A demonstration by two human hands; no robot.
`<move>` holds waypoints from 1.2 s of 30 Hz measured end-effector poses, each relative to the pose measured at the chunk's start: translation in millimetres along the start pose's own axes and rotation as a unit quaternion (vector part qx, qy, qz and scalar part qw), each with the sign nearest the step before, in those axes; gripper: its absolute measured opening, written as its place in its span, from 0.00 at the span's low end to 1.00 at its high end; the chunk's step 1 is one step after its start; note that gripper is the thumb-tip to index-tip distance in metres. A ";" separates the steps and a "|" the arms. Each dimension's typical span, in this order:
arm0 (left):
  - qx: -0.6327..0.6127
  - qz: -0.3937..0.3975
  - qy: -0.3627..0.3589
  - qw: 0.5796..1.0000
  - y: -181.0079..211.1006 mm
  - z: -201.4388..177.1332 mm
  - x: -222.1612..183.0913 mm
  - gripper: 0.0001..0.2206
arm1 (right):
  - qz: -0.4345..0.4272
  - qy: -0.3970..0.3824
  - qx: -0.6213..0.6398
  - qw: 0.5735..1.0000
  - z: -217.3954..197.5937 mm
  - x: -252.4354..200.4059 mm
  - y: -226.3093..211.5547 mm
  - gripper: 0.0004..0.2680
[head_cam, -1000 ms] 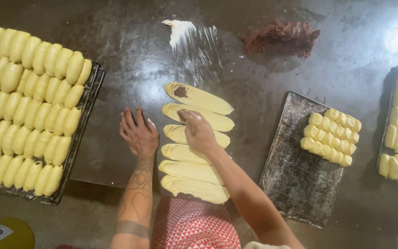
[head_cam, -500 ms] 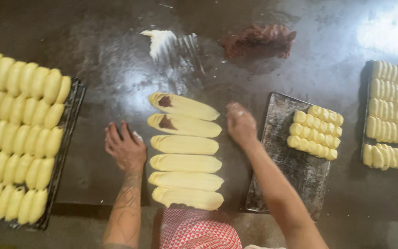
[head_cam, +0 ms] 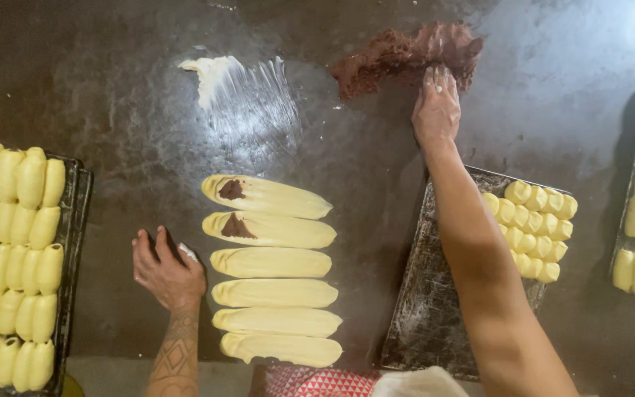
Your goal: The person spreads a dark paste onto oval pieces of dough and then rolls them into cylindrical shapes by hand, placing the finished rolls onto a baking tray.
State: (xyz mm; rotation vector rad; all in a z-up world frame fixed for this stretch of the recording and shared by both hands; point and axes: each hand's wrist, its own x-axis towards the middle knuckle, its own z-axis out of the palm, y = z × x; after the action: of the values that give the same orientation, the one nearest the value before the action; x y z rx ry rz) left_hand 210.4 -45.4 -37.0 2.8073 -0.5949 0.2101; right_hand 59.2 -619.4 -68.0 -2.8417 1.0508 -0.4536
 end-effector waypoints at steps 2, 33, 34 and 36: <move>0.007 0.006 -0.001 1.000 -1.0 -0.5 -0.3 0.23 | -0.003 0.031 -0.021 0.999 0.3 -3.6 -0.7 0.14; -0.065 0.000 0.010 0.998 -7.7 -2.4 -0.8 0.23 | -0.218 -0.129 0.147 0.956 -133.9 -276.6 -313.7 0.11; -0.058 -0.001 0.007 0.998 -8.9 -2.9 -3.1 0.23 | -0.210 -0.130 0.143 0.958 -132.6 -277.5 -297.1 0.11; -0.059 0.005 0.011 0.998 -7.9 -0.5 1.1 0.23 | -0.147 -0.089 0.165 0.971 -123.2 -261.6 -256.9 0.13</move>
State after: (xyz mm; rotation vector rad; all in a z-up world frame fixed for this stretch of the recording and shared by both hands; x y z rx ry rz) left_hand 214.6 -38.7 -38.1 2.6866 -0.5961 0.2002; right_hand -6.3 -250.8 29.4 -2.6774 0.4711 -0.3446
